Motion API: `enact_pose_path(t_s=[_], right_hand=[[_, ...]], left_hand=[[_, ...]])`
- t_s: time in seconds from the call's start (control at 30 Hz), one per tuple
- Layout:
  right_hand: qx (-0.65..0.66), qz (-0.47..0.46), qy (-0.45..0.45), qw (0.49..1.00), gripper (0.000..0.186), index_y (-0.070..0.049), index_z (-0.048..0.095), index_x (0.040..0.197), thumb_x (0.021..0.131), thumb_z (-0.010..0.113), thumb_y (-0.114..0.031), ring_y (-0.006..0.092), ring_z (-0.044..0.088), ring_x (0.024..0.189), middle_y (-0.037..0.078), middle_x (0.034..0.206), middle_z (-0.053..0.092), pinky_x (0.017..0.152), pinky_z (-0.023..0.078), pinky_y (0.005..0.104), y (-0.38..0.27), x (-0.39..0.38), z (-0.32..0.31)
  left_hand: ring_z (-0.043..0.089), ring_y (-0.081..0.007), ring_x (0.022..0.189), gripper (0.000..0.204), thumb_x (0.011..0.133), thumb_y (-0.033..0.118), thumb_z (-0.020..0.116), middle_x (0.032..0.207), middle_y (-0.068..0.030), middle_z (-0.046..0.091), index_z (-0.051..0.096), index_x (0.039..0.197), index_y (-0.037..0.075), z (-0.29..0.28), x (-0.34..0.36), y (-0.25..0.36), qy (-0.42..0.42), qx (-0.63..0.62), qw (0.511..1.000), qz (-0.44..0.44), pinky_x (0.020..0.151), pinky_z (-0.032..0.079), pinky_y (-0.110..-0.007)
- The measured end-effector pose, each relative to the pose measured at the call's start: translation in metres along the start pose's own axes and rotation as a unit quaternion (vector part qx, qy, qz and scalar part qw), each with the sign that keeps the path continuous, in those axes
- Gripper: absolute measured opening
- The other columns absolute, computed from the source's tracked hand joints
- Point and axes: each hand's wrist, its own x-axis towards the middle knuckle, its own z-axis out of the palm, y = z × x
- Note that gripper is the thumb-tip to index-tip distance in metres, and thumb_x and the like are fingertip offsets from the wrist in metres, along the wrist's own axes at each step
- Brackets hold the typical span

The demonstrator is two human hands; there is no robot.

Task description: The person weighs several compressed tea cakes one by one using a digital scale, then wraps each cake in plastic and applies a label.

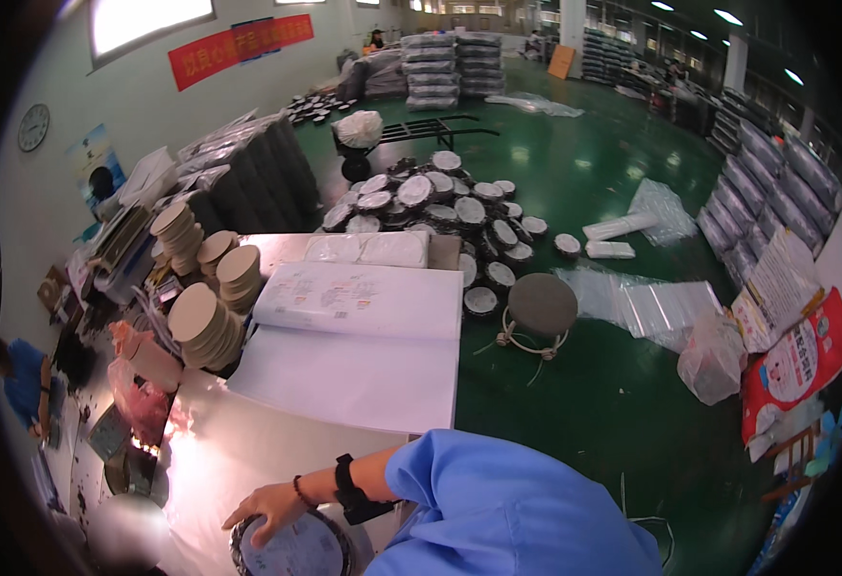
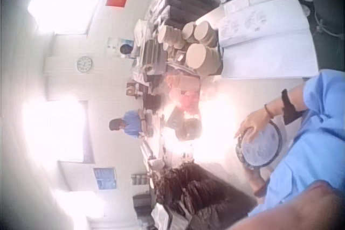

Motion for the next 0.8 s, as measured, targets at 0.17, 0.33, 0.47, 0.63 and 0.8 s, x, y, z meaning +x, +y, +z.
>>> enact_pose_path(t_s=[0.17, 0.33, 0.47, 0.63, 0.8], right_hand=[[-0.074, 0.074, 0.196, 0.975, 0.057, -0.007, 0.051, 0.134, 0.089, 0.066, -0.040, 0.0306, 0.063, 0.100, 0.022, 0.107, 0.065, 0.092, 0.047, 0.0426, -0.025, -0.025, -0.083], [-0.028, -0.025, 0.574, 0.818, 0.052, -0.005, 0.044, 0.134, 0.097, 0.059, -0.039, 0.0112, 0.050, 0.089, 0.002, 0.096, 0.053, 0.079, 0.046, 0.0303, -0.017, -0.082, -0.172], [-0.128, 0.049, 0.182, 0.974, 0.017, -0.012, 0.060, 0.078, 0.083, 0.069, -0.025, 0.0262, 0.059, 0.083, 0.007, 0.087, 0.057, 0.070, 0.047, 0.0371, 0.037, -0.118, -0.043], [-0.285, 0.016, -0.087, 0.954, 0.024, -0.025, 0.063, 0.064, 0.060, 0.081, -0.041, 0.0258, 0.045, 0.102, 0.001, 0.097, 0.052, 0.084, 0.030, 0.0444, 0.042, -0.143, 0.019], [-0.273, -0.005, -0.110, 0.956, 0.026, -0.028, 0.063, 0.063, 0.058, 0.082, -0.046, 0.0261, 0.042, 0.104, 0.000, 0.101, 0.050, 0.084, 0.028, 0.0447, 0.055, -0.145, 0.023]], left_hand=[[0.059, -0.0255, 0.109, 0.043, 0.094, 0.034, 0.059, 0.125, -0.0123, 0.061, 0.055, 0.128, 0.007, 0.028, 0.012, -0.003, -0.031, 0.223, 0.973, 0.058, 0.093, 0.048, -0.038], [0.059, -0.0252, 0.105, 0.040, 0.093, 0.032, 0.060, 0.122, -0.0111, 0.062, 0.058, 0.125, 0.007, 0.030, 0.018, -0.012, -0.027, 0.346, 0.934, 0.080, 0.090, 0.048, -0.037], [0.060, -0.0250, 0.102, 0.038, 0.093, 0.030, 0.061, 0.119, -0.0102, 0.063, 0.059, 0.123, 0.007, 0.042, 0.023, -0.015, -0.052, 0.401, 0.910, 0.095, 0.087, 0.049, -0.037], [0.061, -0.0248, 0.098, 0.034, 0.092, 0.027, 0.062, 0.116, -0.0090, 0.065, 0.062, 0.120, 0.008, 0.031, 0.018, -0.015, -0.027, 0.444, 0.891, 0.090, 0.084, 0.049, -0.036], [0.062, -0.0246, 0.094, 0.031, 0.091, 0.025, 0.063, 0.112, -0.0079, 0.066, 0.064, 0.117, 0.008, 0.030, 0.014, -0.015, -0.024, 0.477, 0.874, 0.091, 0.081, 0.050, -0.035]])
